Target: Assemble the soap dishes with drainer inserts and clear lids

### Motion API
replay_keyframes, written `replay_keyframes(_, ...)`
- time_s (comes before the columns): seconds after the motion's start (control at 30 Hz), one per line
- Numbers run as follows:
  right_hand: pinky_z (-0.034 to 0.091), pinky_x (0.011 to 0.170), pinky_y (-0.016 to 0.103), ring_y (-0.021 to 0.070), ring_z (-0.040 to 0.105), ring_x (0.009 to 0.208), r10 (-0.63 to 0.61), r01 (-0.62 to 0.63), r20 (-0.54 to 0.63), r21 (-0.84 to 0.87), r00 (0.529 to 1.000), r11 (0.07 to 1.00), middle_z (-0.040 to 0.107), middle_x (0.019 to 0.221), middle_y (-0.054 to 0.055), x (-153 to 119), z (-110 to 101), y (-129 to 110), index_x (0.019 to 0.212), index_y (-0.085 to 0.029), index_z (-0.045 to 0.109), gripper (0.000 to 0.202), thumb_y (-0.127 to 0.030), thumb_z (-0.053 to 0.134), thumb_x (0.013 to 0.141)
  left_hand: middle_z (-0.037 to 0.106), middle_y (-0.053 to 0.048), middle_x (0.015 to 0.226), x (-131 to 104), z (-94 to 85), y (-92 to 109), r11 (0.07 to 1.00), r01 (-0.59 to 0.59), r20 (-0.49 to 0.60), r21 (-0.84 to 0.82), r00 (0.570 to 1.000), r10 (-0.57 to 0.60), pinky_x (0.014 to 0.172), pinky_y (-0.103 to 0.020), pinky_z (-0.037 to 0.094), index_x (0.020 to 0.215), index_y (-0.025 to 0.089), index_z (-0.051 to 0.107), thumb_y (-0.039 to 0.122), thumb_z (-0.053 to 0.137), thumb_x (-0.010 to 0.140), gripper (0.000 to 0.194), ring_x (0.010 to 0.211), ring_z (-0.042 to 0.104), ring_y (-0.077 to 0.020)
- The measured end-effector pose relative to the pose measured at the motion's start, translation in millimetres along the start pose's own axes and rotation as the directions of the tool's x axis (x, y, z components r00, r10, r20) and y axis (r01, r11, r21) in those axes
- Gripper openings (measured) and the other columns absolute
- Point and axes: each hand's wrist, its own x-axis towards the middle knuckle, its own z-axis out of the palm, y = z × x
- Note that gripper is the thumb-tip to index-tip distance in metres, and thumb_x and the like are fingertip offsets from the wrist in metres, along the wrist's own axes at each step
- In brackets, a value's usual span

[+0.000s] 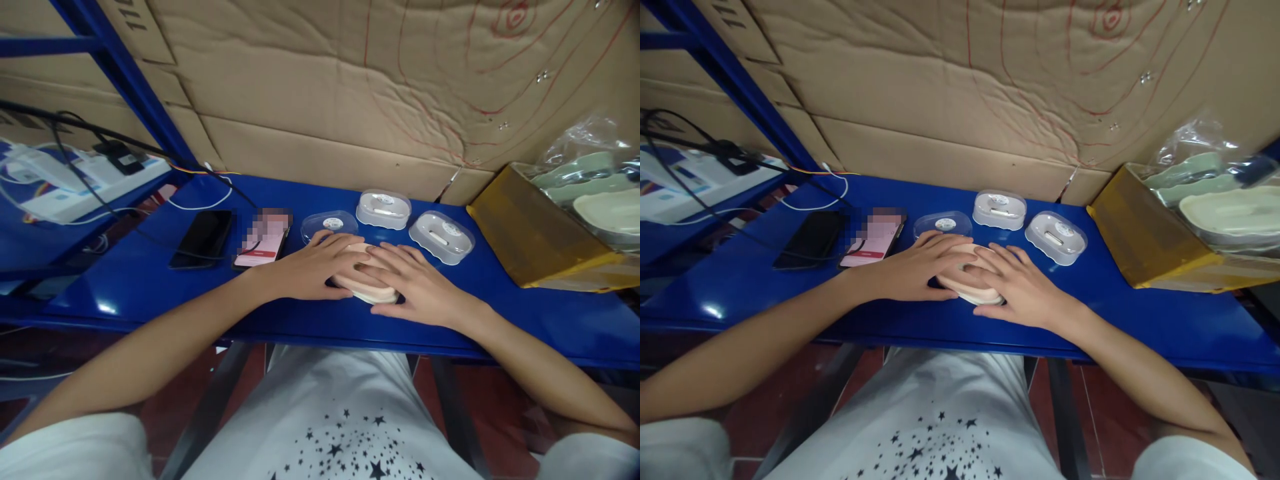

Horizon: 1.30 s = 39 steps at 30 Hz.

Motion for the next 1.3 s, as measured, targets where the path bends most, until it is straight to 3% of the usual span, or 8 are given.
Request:
replay_keyframes(0.23,0.027,0.136,0.064,0.0333,0.022,0.169,-0.121,0.121,-0.007,0.1,0.993,0.988,0.033,0.18,0.011,4,9,19,0.167,-0.028,0.047,0.061,-0.039,0.063,0.109,0.036,-0.015,0.177,0,-2.3,-2,1.0,0.024,-0.006,-0.014,1.0,-0.024,0.13,-0.063,0.025,0.169,0.035,0.038,0.045,0.08,0.097,0.084,0.166,0.028,-0.0394)
replay_keyframes(0.47,0.029,0.134,0.065,0.0332,0.023,0.169,-0.152,0.15,-0.008,0.187,0.988,0.971,0.034,0.179,0.004,9,17,35,0.165,-0.038,0.049,0.07,-0.043,0.076,0.101,0.059,-0.015,0.153,2,-9.5,0,0.995,0.104,-0.006,-0.006,0.995,-0.104,0.117,-0.058,0.04,0.165,0.034,0.044,0.064,0.082,0.089,0.09,0.141,0.055,-0.0404)
replay_keyframes(0.57,0.03,0.133,0.066,0.0336,0.03,0.167,-0.139,0.14,-0.022,0.149,0.99,0.979,0.037,0.178,0.006,9,20,35,0.161,-0.039,0.054,0.062,-0.044,0.074,0.102,0.056,-0.017,0.157,3,-17.3,-4,0.991,0.135,-0.074,0.013,0.988,-0.134,0.12,-0.058,0.038,0.164,0.028,0.046,0.067,0.059,0.104,0.072,0.145,0.052,-0.0384)
replay_keyframes(0.67,0.035,0.13,0.064,0.0321,0.038,0.164,-0.119,0.126,-0.05,0.147,0.992,0.981,0.042,0.176,0.006,7,20,34,0.158,-0.039,0.057,0.056,-0.042,0.071,0.104,0.048,-0.021,0.166,2,-20.0,-14,0.959,0.27,-0.22,0.087,0.944,-0.246,0.124,-0.06,0.034,0.161,0.023,0.049,0.051,0.039,0.115,0.055,0.155,0.044,-0.0367)
replay_keyframes(0.87,0.037,0.127,0.063,0.0317,0.045,0.159,-0.138,0.159,-0.118,0.184,0.983,0.97,0.05,0.17,0.009,5,17,34,0.151,-0.037,0.065,0.048,-0.046,0.071,0.104,0.044,-0.022,0.17,-4,-6.8,-34,0.853,0.474,-0.139,0.217,0.88,-0.453,0.121,-0.071,0.035,0.157,0.03,0.054,0.05,0.063,0.104,0.057,0.159,0.039,-0.0475)
replay_keyframes(1.07,0.039,0.125,0.06,0.0338,0.043,0.159,-0.095,0.116,-0.149,0.139,0.984,0.984,0.045,0.172,0.015,6,17,33,0.162,-0.032,0.052,0.064,-0.055,0.067,0.104,0.07,-0.013,0.14,3,-11.5,-24,0.871,0.467,-0.308,0.15,0.86,-0.407,0.116,-0.059,0.042,0.142,0.027,0.059,0.043,0.066,0.1,0.046,0.133,0.064,-0.0372)
replay_keyframes(1.17,0.039,0.125,0.061,0.0363,0.041,0.159,-0.073,0.091,-0.148,0.117,0.986,0.989,0.042,0.173,0.018,5,18,34,0.165,-0.028,0.047,0.071,-0.058,0.066,0.104,0.064,-0.017,0.15,4,-11.6,-23,0.859,0.481,-0.327,0.176,0.851,-0.41,0.116,-0.062,0.04,0.143,0.026,0.061,0.047,0.069,0.099,0.049,0.14,0.059,-0.0403)
replay_keyframes(1.3,0.04,0.123,0.062,0.0383,0.044,0.157,-0.064,0.08,-0.126,0.125,0.99,0.989,0.043,0.172,0.019,6,18,35,0.165,-0.028,0.047,0.07,-0.06,0.064,0.105,0.044,-0.022,0.169,0,-5.8,-27,0.829,0.508,-0.232,0.236,0.857,-0.46,0.122,-0.067,0.032,0.144,0.025,0.062,0.052,0.068,0.1,0.052,0.158,0.04,-0.0458)
